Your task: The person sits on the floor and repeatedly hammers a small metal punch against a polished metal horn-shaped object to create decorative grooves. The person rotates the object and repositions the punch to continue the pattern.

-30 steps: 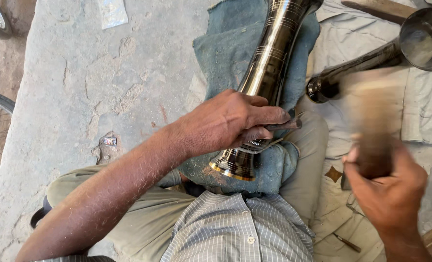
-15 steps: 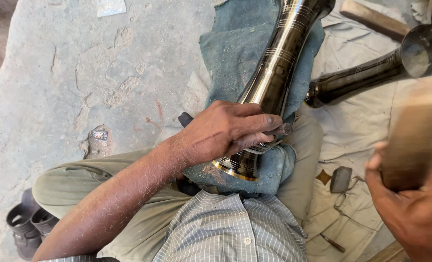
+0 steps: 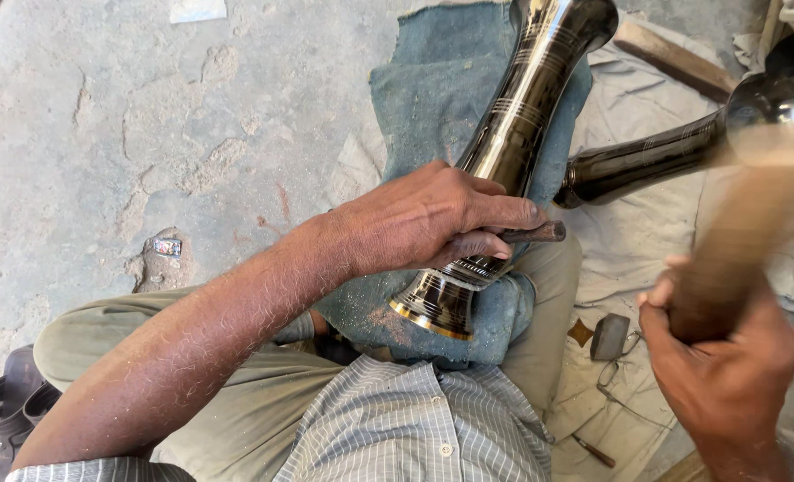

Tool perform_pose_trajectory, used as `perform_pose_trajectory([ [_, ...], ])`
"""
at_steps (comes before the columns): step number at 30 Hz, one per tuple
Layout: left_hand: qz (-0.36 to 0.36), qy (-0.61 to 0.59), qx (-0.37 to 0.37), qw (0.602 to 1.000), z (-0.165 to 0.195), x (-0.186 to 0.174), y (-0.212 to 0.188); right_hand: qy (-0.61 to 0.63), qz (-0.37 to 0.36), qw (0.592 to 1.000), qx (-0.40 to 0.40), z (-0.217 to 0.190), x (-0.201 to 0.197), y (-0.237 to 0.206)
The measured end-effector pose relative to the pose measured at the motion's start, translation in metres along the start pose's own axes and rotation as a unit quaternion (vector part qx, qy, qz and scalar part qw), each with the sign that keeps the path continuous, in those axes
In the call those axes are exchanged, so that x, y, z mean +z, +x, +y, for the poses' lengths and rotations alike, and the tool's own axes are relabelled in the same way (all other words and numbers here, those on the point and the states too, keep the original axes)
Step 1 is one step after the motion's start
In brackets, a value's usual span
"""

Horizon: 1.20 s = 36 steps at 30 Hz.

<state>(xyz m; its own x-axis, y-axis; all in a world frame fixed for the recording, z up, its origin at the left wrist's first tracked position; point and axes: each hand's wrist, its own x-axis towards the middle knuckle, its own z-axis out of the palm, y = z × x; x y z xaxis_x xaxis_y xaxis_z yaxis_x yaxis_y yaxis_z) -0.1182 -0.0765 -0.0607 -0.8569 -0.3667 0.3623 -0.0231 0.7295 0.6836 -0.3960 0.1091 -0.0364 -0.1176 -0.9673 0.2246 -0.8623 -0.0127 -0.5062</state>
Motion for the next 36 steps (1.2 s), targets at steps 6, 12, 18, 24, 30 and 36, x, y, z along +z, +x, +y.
perform_pose_trajectory([
  [6, 0.040, 0.003, -0.009, 0.999, -0.003, 0.003, -0.011, 0.007, -0.066, 0.995, 0.072, -0.043, -0.010, 0.040],
  [12, 0.071, -0.020, -0.015, 0.997, -0.004, 0.004, -0.020, -0.068, -0.090, 0.992, 0.048, -0.011, -0.016, 0.028],
  [18, 0.119, -0.046, -0.016, 0.992, -0.003, 0.010, -0.038, -0.019, -0.100, 0.993, 0.060, 0.010, -0.023, 0.014],
  [24, 0.143, -0.048, -0.022, 0.988, -0.004, 0.016, -0.051, -0.097, -0.085, 0.988, 0.086, -0.002, -0.029, 0.016],
  [30, 0.154, -0.052, -0.001, 0.987, -0.017, 0.013, -0.041, 0.000, -0.074, 0.993, 0.093, -0.012, -0.030, 0.013],
  [36, 0.087, -0.064, 0.009, 0.994, -0.025, 0.001, -0.028, -0.073, -0.107, 0.987, 0.098, -0.030, -0.030, 0.024],
])
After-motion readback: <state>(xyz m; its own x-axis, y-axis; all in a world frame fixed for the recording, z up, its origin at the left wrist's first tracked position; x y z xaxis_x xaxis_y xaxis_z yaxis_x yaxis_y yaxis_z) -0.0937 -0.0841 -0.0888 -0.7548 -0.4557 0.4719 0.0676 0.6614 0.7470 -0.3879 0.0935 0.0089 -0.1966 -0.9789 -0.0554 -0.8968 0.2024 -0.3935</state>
